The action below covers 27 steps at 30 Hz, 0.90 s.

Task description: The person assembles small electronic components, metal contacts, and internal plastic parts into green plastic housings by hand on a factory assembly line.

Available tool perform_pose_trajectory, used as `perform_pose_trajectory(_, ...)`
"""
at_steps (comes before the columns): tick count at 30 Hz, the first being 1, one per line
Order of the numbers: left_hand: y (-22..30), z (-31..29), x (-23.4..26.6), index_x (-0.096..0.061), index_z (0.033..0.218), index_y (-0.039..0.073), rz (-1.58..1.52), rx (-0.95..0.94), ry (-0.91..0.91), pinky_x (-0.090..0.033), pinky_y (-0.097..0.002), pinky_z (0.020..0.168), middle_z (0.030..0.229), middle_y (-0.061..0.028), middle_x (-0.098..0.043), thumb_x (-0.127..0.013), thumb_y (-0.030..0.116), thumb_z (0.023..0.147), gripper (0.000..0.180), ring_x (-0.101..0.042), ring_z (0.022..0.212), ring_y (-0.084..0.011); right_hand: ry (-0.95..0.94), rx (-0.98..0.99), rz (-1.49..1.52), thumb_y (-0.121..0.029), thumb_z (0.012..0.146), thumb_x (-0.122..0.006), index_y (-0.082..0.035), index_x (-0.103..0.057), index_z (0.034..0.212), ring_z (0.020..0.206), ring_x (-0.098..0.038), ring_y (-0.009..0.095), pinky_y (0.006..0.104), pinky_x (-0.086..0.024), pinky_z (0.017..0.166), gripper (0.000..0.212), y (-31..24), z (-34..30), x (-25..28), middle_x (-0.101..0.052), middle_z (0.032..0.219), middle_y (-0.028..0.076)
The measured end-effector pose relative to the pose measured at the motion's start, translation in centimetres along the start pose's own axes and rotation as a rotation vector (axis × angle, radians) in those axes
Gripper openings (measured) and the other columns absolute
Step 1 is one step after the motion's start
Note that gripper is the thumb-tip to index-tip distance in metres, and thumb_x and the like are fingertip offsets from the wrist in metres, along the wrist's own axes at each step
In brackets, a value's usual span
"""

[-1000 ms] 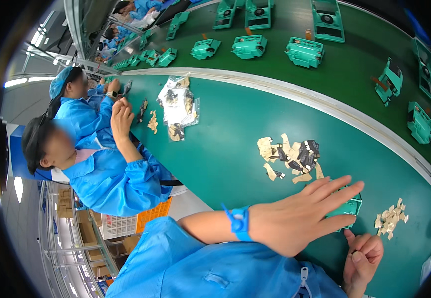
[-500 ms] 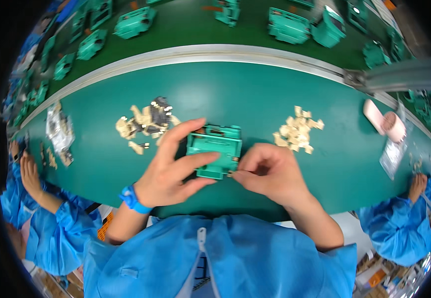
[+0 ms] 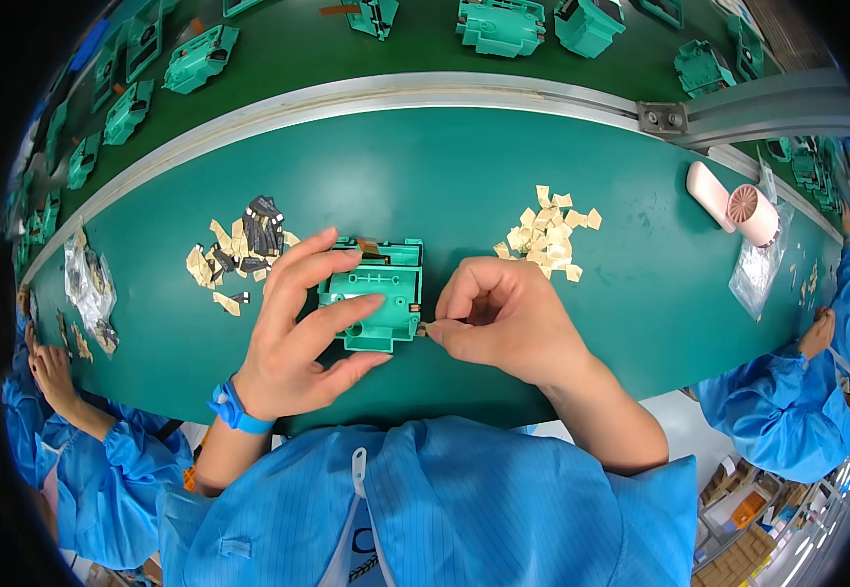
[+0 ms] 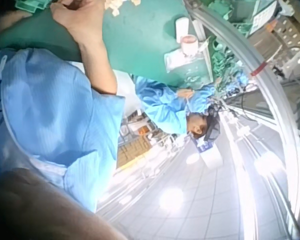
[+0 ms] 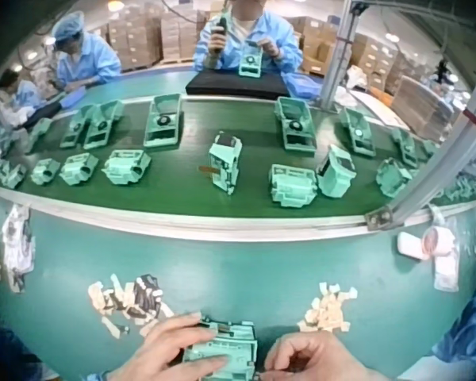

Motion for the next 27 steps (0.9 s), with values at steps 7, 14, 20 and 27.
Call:
perform_pose_trajectory(7,-0.02,-0.15,0.07,-0.065,0.102,0.007,0.036,0.01,0.033,-0.041,-0.0446,0.091,0.123,-0.0136,-0.052,-0.083,0.011,0.054,0.052,-0.05,0.112,-0.0345,-0.028,-0.083,-0.031,0.005,0.073,-0.069,-0.005,-0.053,0.068,0.062,-0.055,0.003,0.0186,-0.042,0.054,0.02,0.17,0.62,-0.47,-0.061,0.07,0.001)
perform_pose_trajectory(14,-0.18,-0.16,0.16,-0.065,0.102,0.007,0.024,0.009,0.039,-0.041,-0.0434,0.09,0.122,-0.0131,-0.053,-0.083,0.011,0.054,0.051,-0.052,0.111,-0.0334,-0.021,-0.066,-0.069,0.005,0.072,-0.07,-0.006,-0.053,0.068,0.06,-0.054,0.003,0.0185,-0.041,0.053,0.021,0.32,0.71,-0.64,-0.059,0.068,0.0)
perform_pose_trajectory(20,-0.38,-0.24,0.15,-0.066,0.102,0.007,0.033,0.003,0.038,-0.042,-0.0439,0.09,0.123,-0.0136,-0.054,-0.083,0.014,0.055,0.05,-0.052,0.11,-0.0346,-0.003,-0.052,-0.07,0.005,0.072,-0.07,-0.006,-0.053,0.067,0.059,-0.053,0.003,0.0179,-0.04,0.052,0.021,0.44,0.78,-0.71,-0.058,0.067,-0.001)
perform_pose_trajectory(27,-0.3,-0.16,0.03,-0.066,0.101,0.007,0.043,-0.008,0.038,-0.043,-0.0446,0.091,0.123,-0.0143,-0.055,-0.084,0.018,0.057,0.049,-0.053,0.109,-0.0357,0.0,-0.046,-0.095,0.005,0.071,-0.07,-0.006,-0.053,0.068,0.058,-0.052,0.002,0.018,-0.039,0.05,0.021,0.39,0.74,-0.61,-0.056,0.066,-0.002)
Point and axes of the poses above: each hand's wrist, its own z-axis towards the middle knuckle, its own x-axis out of the back of the hand, y = z × x, the point moved 6 cm from there along z, towards the middle knuckle
